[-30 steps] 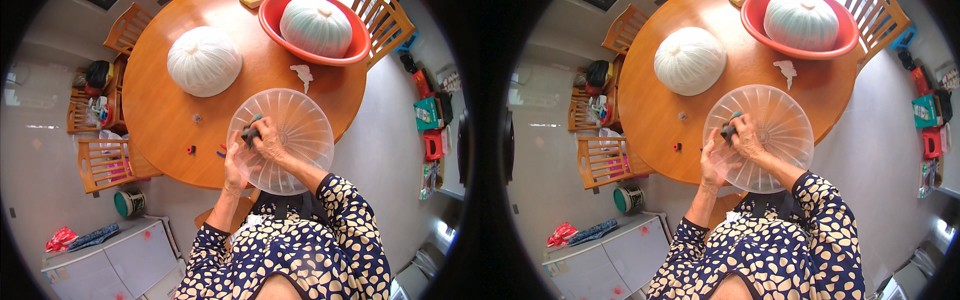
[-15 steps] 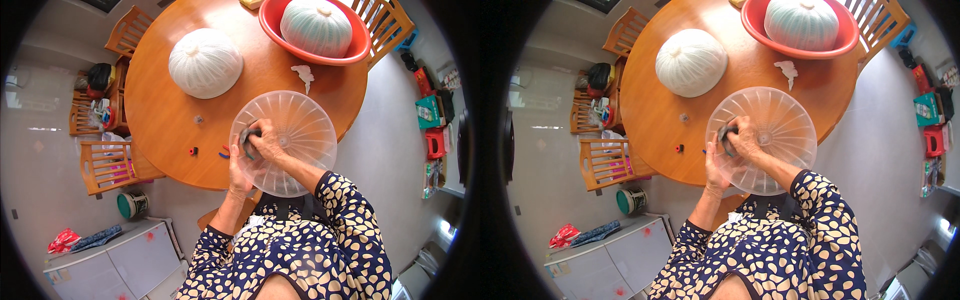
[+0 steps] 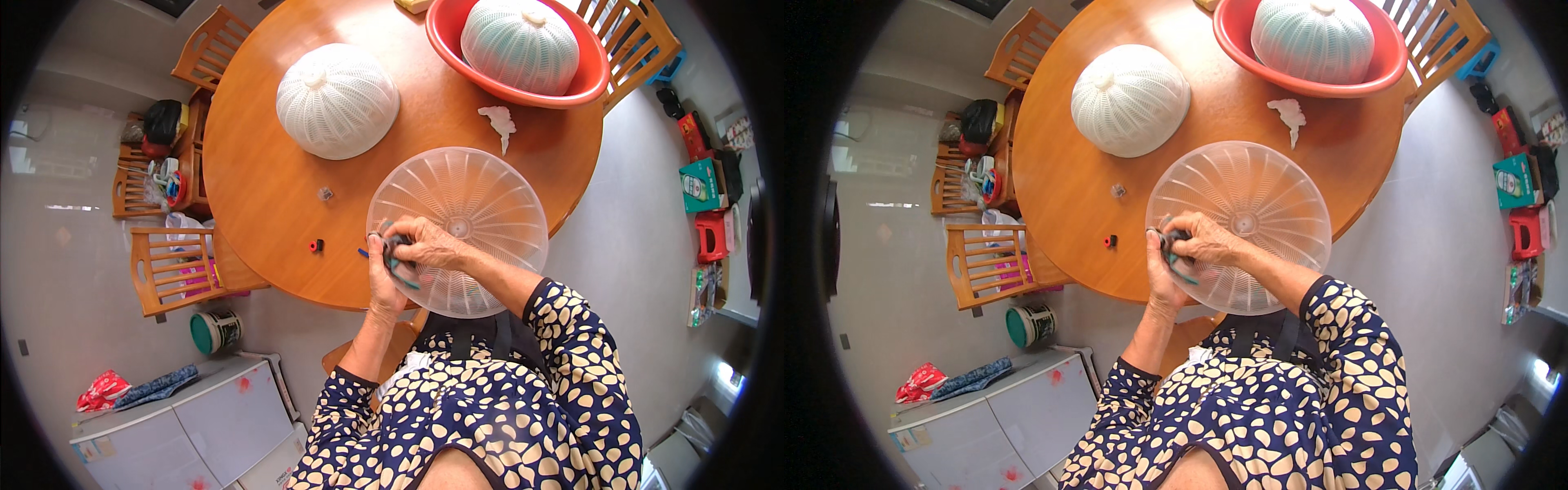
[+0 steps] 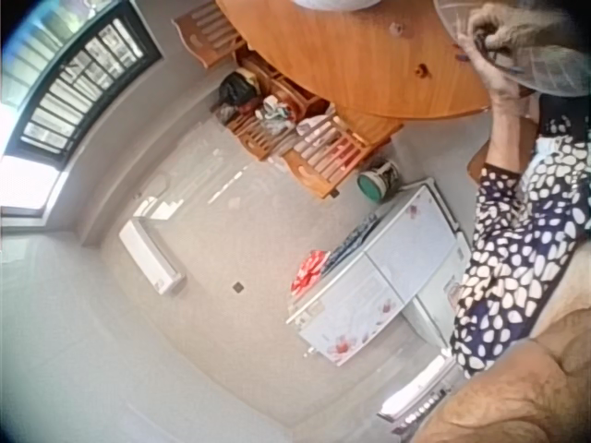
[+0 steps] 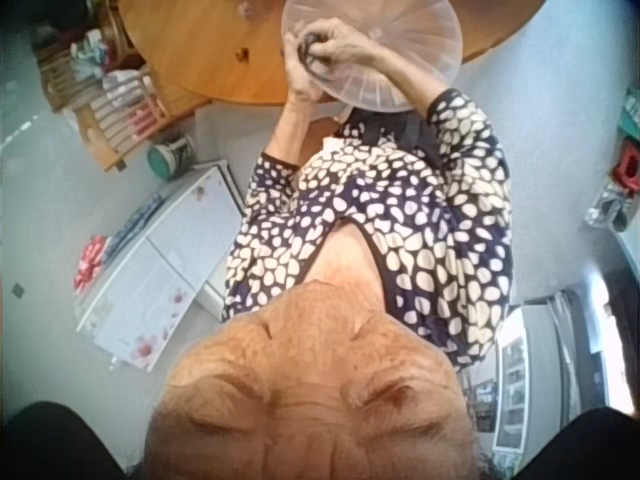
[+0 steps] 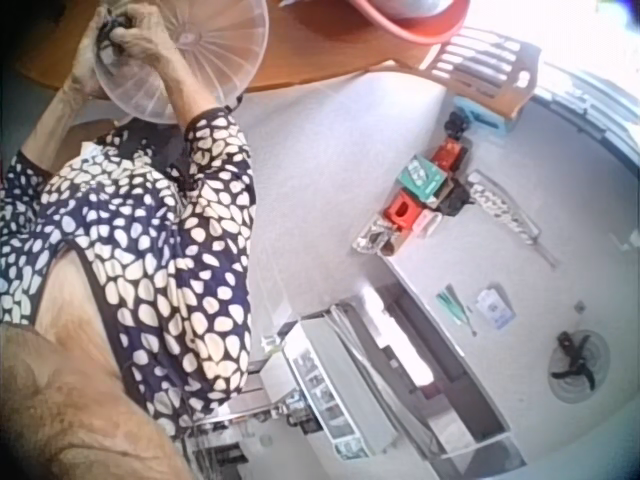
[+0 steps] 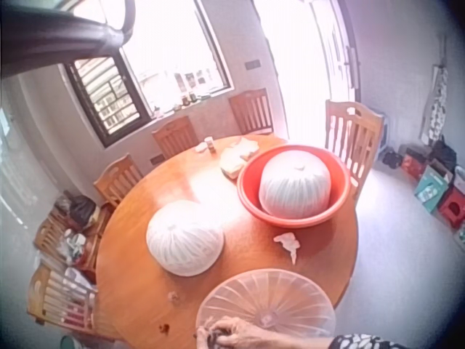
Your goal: The person wipes the interior and exterior surfaces of white plastic baskets using a tissue and a cloth. They handle the baskets one at a time, rotating them to access different areas, and switch between cleaning materials during the process.
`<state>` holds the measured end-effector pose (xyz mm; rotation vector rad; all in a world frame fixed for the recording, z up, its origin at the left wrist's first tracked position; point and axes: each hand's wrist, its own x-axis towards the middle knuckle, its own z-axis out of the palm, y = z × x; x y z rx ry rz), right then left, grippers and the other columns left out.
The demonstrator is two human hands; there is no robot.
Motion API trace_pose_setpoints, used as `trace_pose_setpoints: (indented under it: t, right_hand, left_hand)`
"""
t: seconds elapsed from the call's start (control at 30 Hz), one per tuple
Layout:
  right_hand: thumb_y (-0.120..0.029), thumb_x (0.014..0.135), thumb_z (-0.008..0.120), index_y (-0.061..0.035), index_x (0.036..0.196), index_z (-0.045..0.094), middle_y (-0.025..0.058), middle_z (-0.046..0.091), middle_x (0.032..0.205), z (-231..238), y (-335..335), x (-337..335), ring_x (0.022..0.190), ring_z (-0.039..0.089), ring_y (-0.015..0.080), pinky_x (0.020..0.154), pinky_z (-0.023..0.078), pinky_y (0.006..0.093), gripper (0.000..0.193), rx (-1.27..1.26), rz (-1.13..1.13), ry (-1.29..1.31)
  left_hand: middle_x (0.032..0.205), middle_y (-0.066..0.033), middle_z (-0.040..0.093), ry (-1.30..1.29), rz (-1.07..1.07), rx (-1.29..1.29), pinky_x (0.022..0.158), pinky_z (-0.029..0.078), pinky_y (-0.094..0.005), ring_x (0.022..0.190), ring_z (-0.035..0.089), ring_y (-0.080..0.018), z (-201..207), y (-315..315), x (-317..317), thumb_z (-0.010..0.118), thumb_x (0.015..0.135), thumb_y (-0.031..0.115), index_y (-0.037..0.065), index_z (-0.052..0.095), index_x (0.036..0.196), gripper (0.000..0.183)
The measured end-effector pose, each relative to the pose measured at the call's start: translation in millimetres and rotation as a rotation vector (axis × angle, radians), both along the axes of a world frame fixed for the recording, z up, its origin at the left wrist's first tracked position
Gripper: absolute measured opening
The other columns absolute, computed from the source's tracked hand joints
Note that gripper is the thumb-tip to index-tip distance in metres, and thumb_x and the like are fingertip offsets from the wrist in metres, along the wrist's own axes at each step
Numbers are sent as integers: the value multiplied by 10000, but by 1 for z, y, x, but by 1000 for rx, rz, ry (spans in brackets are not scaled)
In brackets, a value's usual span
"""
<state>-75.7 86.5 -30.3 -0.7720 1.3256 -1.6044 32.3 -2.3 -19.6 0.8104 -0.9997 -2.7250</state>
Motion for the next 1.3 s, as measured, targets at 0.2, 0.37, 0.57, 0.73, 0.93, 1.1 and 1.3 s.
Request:
trace_pose_setpoints:
  t: [0.2, 0.37, 0.57, 0.73, 0.93, 1.1, 1.3]
  right_hand:
    - [-124, 654, 666, -18, 910, 686, 103, 642, 795, -2, 22, -13, 751, 601, 209, 707, 475, 338, 278, 93, 567, 265]
    - [-131, 699, 665, -38, 927, 659, 146, 542, 889, 2, 12, -4, 882, 568, 317, 803, 462, 389, 246, 233, 165, 457]
    - [-4, 721, 607, -21, 932, 623, 168, 490, 950, -16, -5, 6, 917, 532, 356, 833, 457, 422, 212, 245, -514, 665]
    - [50, 701, 599, -29, 919, 607, 156, 502, 993, -29, 4, 0, 952, 528, 347, 856, 451, 416, 233, 65, -529, 795]
    - [31, 669, 642, -72, 916, 617, 126, 519, 995, -27, 11, 11, 978, 534, 327, 857, 458, 404, 269, -171, -246, 899]
    - [8, 693, 650, -48, 919, 600, 143, 507, 982, -23, 3, 23, 929, 541, 342, 808, 478, 393, 239, -35, -407, 730]
    - [-33, 771, 629, -28, 975, 612, 173, 519, 990, -23, -10, 1, 938, 557, 315, 830, 470, 411, 204, 296, -899, 532]
  left_hand:
    - [1363, -149, 447, 27, 120, -2, 1037, 402, -417, 1227, 472, -292, 10, 15, -1, 374, 974, 550, 192, 262, 1456, 610]
    - [1405, -135, 406, -2, 130, -60, 1049, 384, -474, 1260, 444, -299, 5, 23, 2, 315, 965, 600, 219, 276, 1457, 624]
    - [1435, -135, 354, -124, 67, -38, 1040, 382, -449, 1276, 427, -271, 22, 41, 10, 354, 970, 570, 248, 255, 1465, 598]
    - [1390, -115, 402, -155, -112, -276, 1006, 419, -426, 1201, 491, -259, 0, -8, 29, 464, 955, 447, 133, 256, 1438, 613]
    - [1355, -164, 400, 38, -316, -356, 1000, 406, -356, 1229, 451, -230, 40, -31, -24, 488, 907, 356, 50, 282, 1442, 649]
    - [1355, -119, 447, -46, -271, -211, 982, 416, -324, 1192, 485, -201, 30, -24, -21, 433, 898, 283, 90, 271, 1471, 626]
    - [1375, -103, 408, -146, -170, -156, 905, 456, -479, 1163, 486, -298, 36, -6, -11, 427, 880, 356, 238, 270, 1482, 633]
